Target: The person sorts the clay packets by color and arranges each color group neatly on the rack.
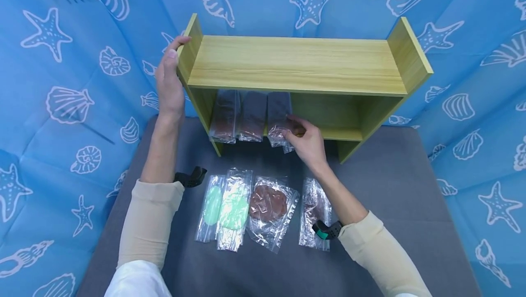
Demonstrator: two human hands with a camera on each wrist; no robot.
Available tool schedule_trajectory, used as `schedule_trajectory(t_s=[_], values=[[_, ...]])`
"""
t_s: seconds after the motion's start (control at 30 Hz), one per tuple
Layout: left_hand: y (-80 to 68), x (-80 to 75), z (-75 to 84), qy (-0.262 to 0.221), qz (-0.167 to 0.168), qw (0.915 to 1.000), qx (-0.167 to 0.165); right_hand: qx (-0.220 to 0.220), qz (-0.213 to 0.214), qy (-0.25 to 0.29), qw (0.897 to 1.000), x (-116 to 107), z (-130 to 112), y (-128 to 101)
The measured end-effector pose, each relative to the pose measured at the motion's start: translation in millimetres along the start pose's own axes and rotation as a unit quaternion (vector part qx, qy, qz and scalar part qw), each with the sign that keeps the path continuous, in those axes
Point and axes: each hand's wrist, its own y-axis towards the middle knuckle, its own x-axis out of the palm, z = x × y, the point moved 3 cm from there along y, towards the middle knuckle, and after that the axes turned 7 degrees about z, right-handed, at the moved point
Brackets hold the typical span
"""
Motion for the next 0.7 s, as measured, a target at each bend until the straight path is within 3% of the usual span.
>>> schedule_trajectory(t_s=[0.33, 0.53, 0.7], values=[[-4.0, 5.6, 12.0, -0.013, 0.002, 0.9999, -0.004, -0.073, 0.023, -0.132, 0.988, -1, -2, 4], [-4.8, 6.4, 12.9, -0.011, 0.006, 0.9999, -0.005, -0.114, 0.037, -0.153, 0.981, -1, -1, 5], [-5.7, 6.0, 12.8, -0.009, 0.007, 0.9999, -0.005, -0.1, 0.035, -0.148, 0.983, -2, -1, 3]])
